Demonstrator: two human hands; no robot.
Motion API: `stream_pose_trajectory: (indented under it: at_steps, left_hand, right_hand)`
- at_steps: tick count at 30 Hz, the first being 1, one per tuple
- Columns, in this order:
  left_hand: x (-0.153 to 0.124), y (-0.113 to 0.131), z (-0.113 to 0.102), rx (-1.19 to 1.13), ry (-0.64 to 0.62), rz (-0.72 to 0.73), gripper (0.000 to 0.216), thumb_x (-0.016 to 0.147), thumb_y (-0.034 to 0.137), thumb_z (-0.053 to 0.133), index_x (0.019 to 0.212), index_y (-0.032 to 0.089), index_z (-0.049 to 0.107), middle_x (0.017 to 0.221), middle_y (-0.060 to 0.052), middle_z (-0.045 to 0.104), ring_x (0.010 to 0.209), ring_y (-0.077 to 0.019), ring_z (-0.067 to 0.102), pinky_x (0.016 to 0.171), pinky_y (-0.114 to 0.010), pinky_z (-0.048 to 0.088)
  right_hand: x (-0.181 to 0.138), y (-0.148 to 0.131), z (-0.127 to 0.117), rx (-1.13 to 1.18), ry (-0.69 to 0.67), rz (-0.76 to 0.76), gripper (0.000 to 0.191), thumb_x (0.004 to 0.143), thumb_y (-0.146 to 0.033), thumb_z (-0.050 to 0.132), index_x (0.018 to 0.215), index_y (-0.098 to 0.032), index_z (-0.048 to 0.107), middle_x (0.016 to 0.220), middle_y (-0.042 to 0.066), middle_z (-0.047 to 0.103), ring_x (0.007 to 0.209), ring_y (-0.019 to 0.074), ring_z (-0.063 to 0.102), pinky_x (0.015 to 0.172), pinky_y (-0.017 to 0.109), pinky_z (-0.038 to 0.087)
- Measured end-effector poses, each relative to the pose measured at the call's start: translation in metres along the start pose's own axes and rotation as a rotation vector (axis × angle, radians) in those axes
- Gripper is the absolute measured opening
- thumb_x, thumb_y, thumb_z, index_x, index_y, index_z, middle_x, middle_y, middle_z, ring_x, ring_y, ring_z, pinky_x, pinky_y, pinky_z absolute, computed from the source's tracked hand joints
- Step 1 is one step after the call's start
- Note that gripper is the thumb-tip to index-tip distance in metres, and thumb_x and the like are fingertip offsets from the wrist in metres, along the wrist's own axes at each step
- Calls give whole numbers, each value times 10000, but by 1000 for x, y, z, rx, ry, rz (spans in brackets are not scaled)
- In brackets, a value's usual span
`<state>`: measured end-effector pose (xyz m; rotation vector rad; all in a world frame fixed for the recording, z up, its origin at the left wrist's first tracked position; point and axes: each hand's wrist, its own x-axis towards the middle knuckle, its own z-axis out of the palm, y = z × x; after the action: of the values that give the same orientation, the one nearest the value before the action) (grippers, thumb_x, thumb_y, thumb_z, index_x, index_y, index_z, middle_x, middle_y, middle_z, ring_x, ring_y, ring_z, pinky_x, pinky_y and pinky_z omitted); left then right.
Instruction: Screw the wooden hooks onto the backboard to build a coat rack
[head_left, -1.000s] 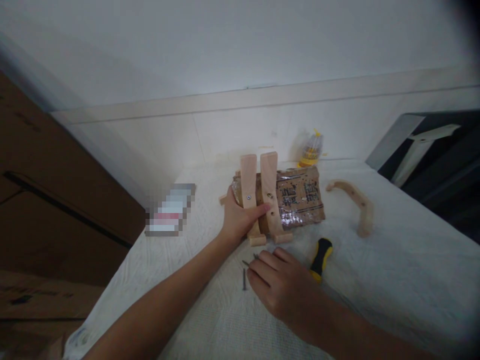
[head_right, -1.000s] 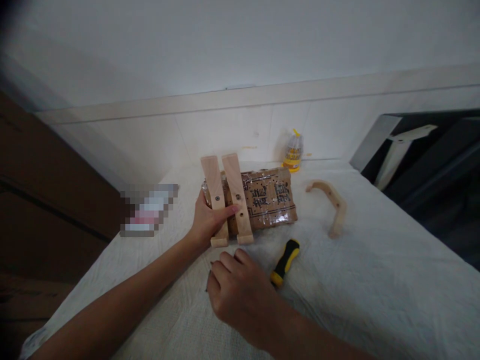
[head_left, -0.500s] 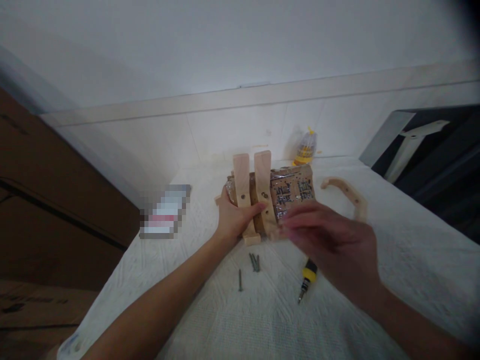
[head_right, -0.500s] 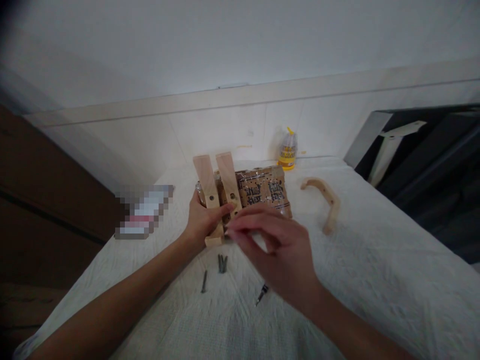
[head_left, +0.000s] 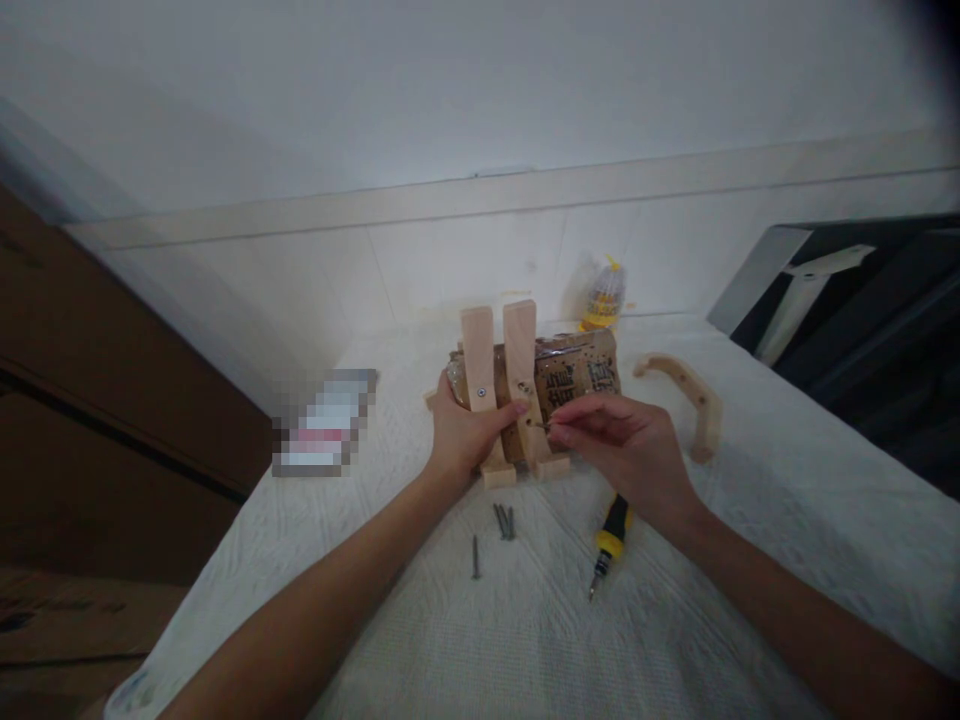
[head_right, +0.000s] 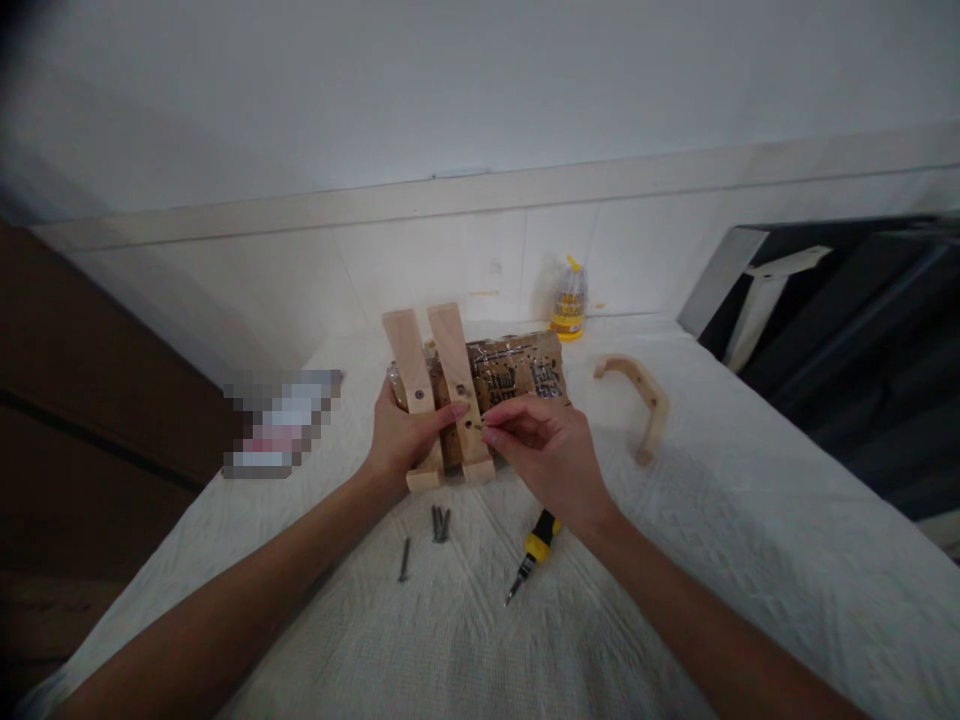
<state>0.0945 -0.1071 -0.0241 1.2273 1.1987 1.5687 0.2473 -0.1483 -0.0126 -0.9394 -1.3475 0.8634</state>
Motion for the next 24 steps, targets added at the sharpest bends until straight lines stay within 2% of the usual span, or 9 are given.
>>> stream_pose_trajectory:
  at_steps: [11, 24]
  left_hand:
    - [0, -1, 0, -24, -19, 23, 647, 438, 228, 831, 985, 168, 491, 994, -70, 641, 930, -238, 633, 867, -436, 510]
    - [-2, 3, 1, -30, -26, 58, 647, 429, 222, 829, 981, 168, 496, 939, -51, 656, 859, -215, 646, 808, -391, 525]
  right_hand:
    - [-1, 7, 6, -52, 36, -54, 89, 615, -133, 718, 643, -204, 673, 595, -22, 698, 529, 107, 656, 505, 195, 552]
    - [7, 5, 16, -39, -2, 53, 94, 587, -181, 715, 613, -188, 625, 582, -15, 661, 522, 109, 618, 484, 216, 502]
